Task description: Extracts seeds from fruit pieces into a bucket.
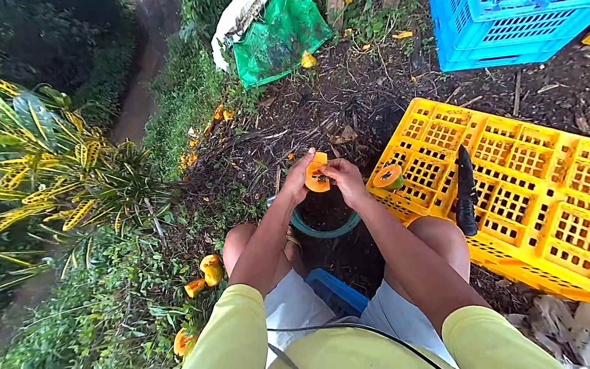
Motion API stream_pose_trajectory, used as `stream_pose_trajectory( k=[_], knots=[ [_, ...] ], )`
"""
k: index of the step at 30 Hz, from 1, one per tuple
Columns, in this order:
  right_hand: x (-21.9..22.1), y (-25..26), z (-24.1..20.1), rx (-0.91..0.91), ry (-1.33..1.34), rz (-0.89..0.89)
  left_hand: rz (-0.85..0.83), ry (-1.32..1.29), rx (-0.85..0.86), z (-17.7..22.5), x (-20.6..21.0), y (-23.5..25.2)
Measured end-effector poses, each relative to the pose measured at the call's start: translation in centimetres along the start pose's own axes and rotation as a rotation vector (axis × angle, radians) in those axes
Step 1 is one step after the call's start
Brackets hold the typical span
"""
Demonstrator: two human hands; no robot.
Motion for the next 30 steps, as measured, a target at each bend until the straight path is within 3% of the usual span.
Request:
stream_pose_trajectory(
  k=[5,12,17,22,30],
  knots=[
    [-0.2,-0.4,-0.7,-0.126,-0.199,0.082,0.038,0.105,0.053,0.4,0.4,-0.7],
    [0.6,0.5,1.4,0.145,-0.028,-0.111,-0.026,0.292,0.184,1.1,0.4,-0.1],
    [0.7,0.3,1.6,0.163,-0.124,-0.125,-0.103,0.390,0.226,1.3,1.2,-0.7],
    [0.1,0.1,2.0,0.253,-0.077,-0.103,-0.086,0.318,0.206,2.0,0.0,-0.3],
    [1.5,-1.5,1.8,0.183,-0.112,-0.196,-0.118,0.365,0.406,3.2,1.1,-0.9]
  ],
)
Point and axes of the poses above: each hand's wrist, its own y-axis towards the middle knuckle, its own x-axis out of the palm, z = x × y, the point moved 10 cm from there along y, towards the middle knuckle, and after that the axes turned 8 degrees about z, right-handed, at the moved point
